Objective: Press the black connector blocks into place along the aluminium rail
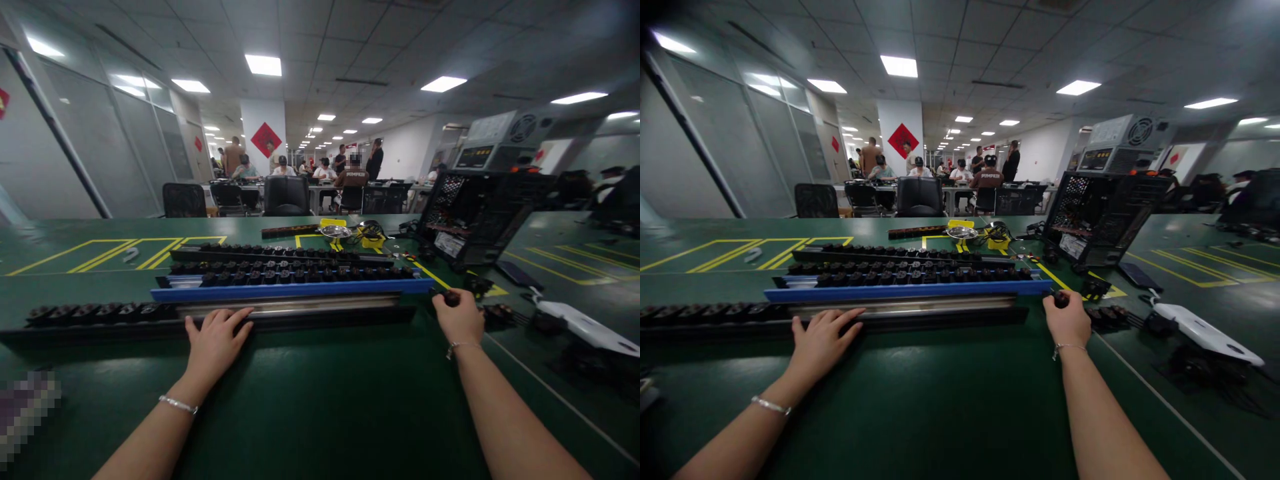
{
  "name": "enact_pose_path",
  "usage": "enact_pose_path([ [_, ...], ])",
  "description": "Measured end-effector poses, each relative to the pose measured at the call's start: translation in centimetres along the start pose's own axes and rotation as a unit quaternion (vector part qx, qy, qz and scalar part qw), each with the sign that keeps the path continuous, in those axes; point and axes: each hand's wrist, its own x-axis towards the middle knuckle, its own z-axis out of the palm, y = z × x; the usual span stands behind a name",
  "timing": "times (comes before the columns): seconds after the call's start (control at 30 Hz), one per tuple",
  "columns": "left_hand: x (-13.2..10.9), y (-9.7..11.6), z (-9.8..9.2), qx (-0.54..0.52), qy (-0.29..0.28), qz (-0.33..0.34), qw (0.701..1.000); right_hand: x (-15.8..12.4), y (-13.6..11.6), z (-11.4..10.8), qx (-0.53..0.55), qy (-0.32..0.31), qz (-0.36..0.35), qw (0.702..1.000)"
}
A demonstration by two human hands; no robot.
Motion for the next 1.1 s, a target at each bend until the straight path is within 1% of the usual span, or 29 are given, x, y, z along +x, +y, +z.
enact_pose_path([
  [0.03, 0.0, 0.0, 0.1, -0.002, 0.001, 0.001, 1.000, 0.0, 0.1, -0.4, -0.024, -0.005, 0.004, 1.000],
  [0.07, 0.0, -0.1, 0.1, -0.006, 0.002, 0.002, 1.000, 0.1, 0.3, -0.8, -0.051, -0.023, 0.007, 0.998],
  [0.2, 0.0, -0.1, 0.4, -0.020, 0.010, 0.004, 1.000, 1.2, 1.8, -1.4, -0.145, -0.151, 0.026, 0.978],
  [0.27, 0.0, -0.1, 0.5, -0.025, 0.025, -0.002, 0.999, 1.8, 2.7, -1.3, -0.164, -0.172, 0.029, 0.971],
  [0.37, 0.0, -0.2, 0.4, -0.032, 0.066, -0.014, 0.997, 2.3, 3.5, -0.5, -0.177, -0.187, 0.004, 0.966],
  [0.43, 0.1, -0.5, 0.1, -0.034, 0.103, -0.023, 0.994, 2.2, 3.5, 0.1, -0.183, -0.179, -0.023, 0.966],
  [0.5, 0.3, -1.1, -0.2, -0.033, 0.135, -0.059, 0.989, 2.0, 3.3, 0.6, -0.187, -0.164, -0.059, 0.967],
  [0.6, 0.4, -2.4, -0.5, -0.038, 0.174, -0.148, 0.973, 1.6, 2.8, 1.2, -0.200, -0.134, -0.091, 0.966],
  [0.67, 0.6, -3.4, -0.6, -0.052, 0.200, -0.212, 0.955, 1.4, 2.4, 1.4, -0.215, -0.124, -0.090, 0.965],
  [0.73, 0.8, -4.4, -0.5, -0.065, 0.221, -0.259, 0.938, 1.0, 2.1, 1.4, -0.224, -0.120, -0.098, 0.962],
  [0.77, 0.9, -4.9, -0.4, -0.066, 0.244, -0.291, 0.923, 0.8, 2.0, 1.4, -0.225, -0.116, -0.112, 0.961],
  [0.83, 1.2, -5.7, -0.2, -0.076, 0.242, -0.324, 0.912, 0.4, 1.8, 1.4, -0.225, -0.084, -0.137, 0.961],
  [0.9, 1.3, -6.4, 0.1, -0.097, 0.207, -0.342, 0.911, 0.1, 1.5, 1.3, -0.207, -0.039, -0.167, 0.963],
  [0.97, 1.4, -6.8, 0.2, -0.097, 0.189, -0.344, 0.915, -0.2, 0.8, 1.4, -0.167, 0.007, -0.214, 0.962],
  [1.0, 1.4, -6.9, 0.2, -0.095, 0.183, -0.343, 0.916, -0.4, 0.3, 1.5, -0.140, 0.020, -0.247, 0.959],
  [1.03, 1.4, -6.9, 0.1, -0.092, 0.180, -0.341, 0.918, -0.7, -0.3, 1.6, -0.112, 0.019, -0.287, 0.951],
  [1.1, 1.3, -6.8, 0.0, -0.086, 0.176, -0.340, 0.920, -1.8, -1.6, 1.9, -0.064, -0.010, -0.363, 0.930],
])
